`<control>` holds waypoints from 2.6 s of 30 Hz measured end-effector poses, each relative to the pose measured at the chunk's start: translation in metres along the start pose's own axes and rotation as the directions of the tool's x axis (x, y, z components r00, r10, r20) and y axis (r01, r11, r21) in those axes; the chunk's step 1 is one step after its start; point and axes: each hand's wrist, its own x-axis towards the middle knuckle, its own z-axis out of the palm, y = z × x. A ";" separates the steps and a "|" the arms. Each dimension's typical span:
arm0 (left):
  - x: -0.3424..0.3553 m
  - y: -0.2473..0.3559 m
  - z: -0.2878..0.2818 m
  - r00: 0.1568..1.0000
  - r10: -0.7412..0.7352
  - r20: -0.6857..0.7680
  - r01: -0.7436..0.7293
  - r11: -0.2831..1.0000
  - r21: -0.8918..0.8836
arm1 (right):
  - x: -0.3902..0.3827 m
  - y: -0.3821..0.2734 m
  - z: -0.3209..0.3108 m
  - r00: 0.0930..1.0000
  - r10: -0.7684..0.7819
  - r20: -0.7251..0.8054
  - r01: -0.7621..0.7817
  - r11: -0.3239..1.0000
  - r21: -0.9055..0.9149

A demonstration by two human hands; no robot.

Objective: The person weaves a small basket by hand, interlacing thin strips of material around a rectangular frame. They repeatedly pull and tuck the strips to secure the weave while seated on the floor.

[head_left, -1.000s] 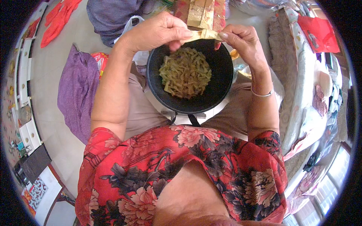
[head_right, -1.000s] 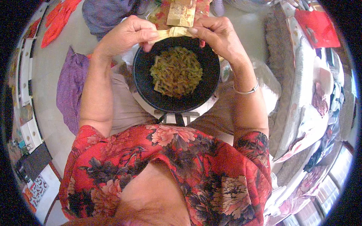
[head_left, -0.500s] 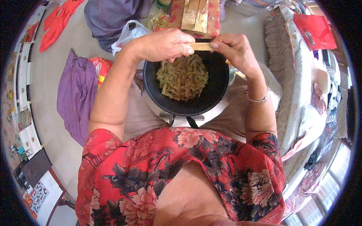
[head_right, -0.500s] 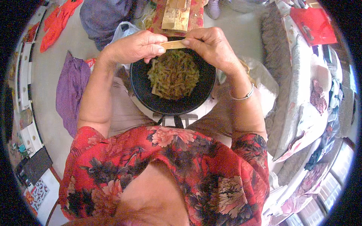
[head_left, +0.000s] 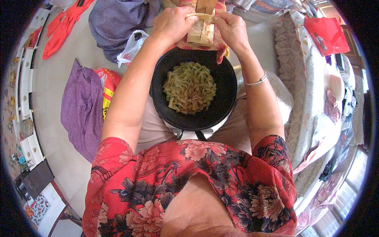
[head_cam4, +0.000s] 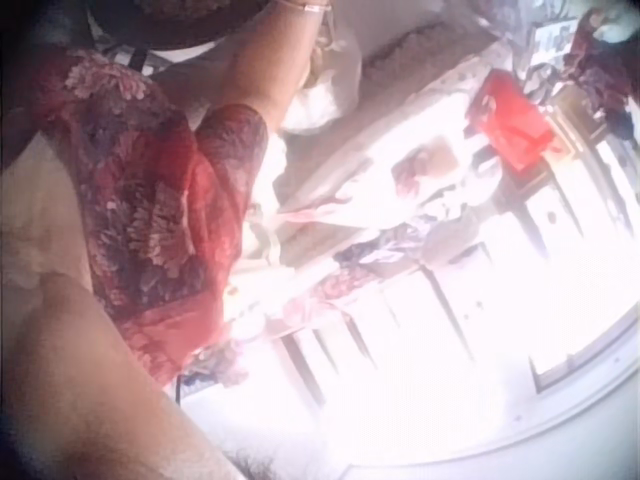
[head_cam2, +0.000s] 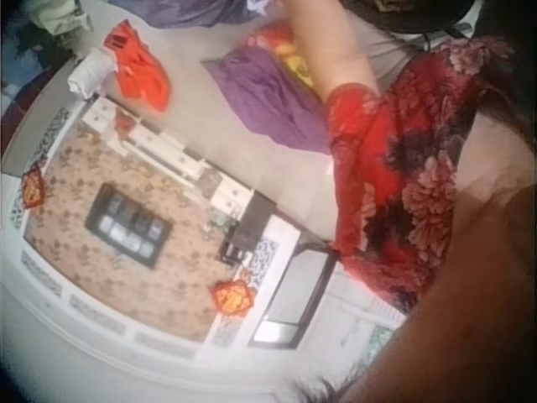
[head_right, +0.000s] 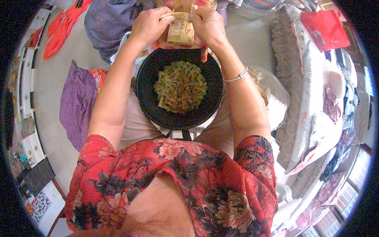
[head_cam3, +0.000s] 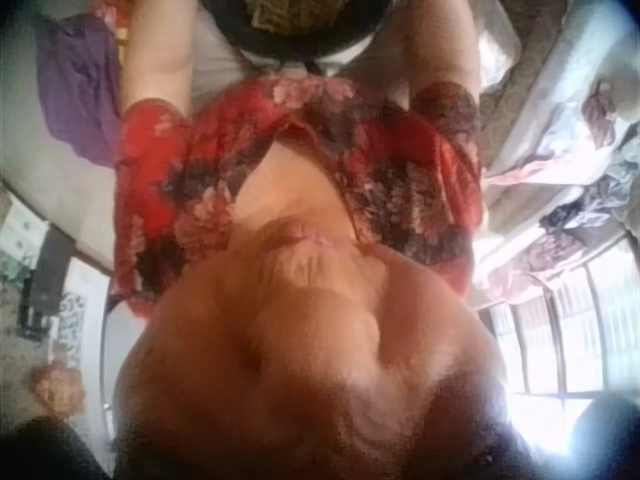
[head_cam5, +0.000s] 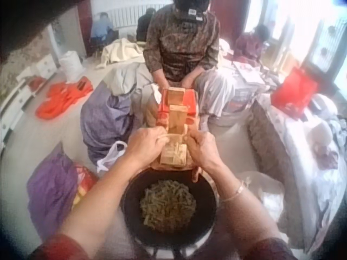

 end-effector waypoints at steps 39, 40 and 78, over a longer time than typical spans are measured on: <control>-0.037 0.029 -0.068 0.773 -0.043 -0.633 -0.379 0.769 -0.515 | -0.057 -0.080 -0.009 0.778 -0.296 0.554 -0.611 -0.156 0.776; -0.048 0.024 -0.057 0.871 0.041 -0.489 -0.361 0.728 -0.583 | -0.058 -0.082 -0.005 0.879 -0.180 0.442 -0.429 0.109 0.897; -0.058 0.042 -0.050 0.999 0.014 -0.052 -0.034 0.917 -0.397 | -0.062 -0.038 -0.027 0.683 -0.113 0.721 -0.722 0.046 0.691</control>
